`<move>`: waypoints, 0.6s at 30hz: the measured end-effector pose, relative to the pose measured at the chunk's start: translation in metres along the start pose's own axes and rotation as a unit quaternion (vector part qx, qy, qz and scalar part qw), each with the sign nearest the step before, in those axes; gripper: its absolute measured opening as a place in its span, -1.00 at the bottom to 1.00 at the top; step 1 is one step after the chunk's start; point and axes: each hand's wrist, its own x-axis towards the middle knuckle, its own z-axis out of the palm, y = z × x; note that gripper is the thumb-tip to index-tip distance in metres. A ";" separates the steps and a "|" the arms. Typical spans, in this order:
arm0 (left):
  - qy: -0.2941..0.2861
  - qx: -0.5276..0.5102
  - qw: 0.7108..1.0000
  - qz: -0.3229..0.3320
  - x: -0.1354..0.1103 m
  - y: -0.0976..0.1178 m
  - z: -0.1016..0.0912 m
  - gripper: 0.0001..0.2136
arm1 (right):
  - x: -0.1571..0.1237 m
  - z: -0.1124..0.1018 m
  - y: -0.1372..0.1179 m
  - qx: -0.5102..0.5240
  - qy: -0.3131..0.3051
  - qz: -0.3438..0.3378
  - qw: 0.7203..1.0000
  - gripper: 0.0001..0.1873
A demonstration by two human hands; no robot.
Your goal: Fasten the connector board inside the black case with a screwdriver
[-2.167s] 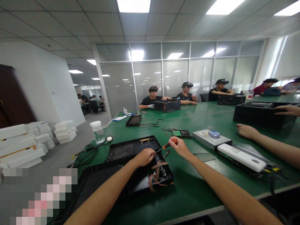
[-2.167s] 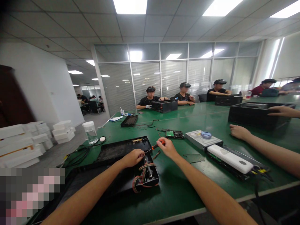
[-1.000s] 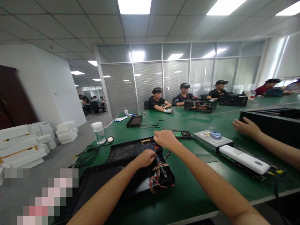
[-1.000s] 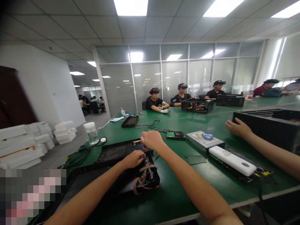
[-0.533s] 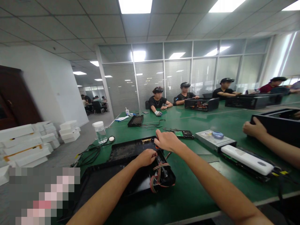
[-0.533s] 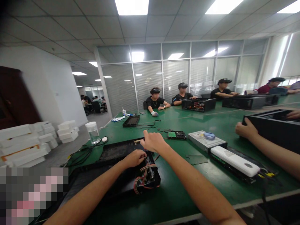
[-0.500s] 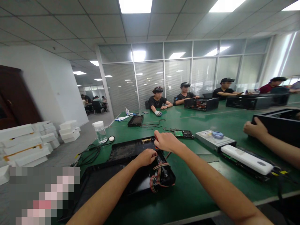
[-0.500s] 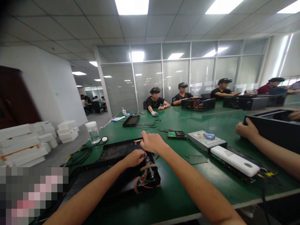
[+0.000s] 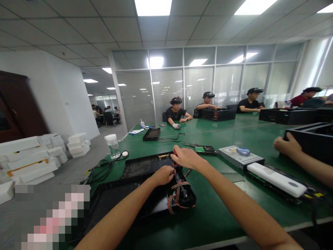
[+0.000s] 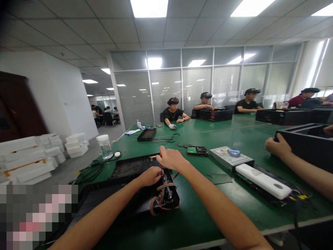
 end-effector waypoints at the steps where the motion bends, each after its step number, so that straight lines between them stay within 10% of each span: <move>1: -0.001 0.001 1.000 0.001 0.000 0.000 0.000 -0.85 | 0.000 0.001 -0.001 0.000 0.005 -0.005 1.000 -0.43; 8: -0.015 0.033 0.999 0.002 -0.004 0.002 -0.004 -0.87 | -0.001 0.015 0.019 0.030 0.033 0.035 0.998 -0.34; 14: -0.012 0.050 0.999 0.012 -0.007 0.002 -0.004 -0.85 | -0.027 0.074 0.103 0.289 0.007 -0.008 0.957 -0.51; 18: -0.012 0.054 0.998 0.010 -0.010 0.003 -0.003 -0.84 | -0.034 0.098 0.143 0.291 0.105 0.032 0.950 -0.56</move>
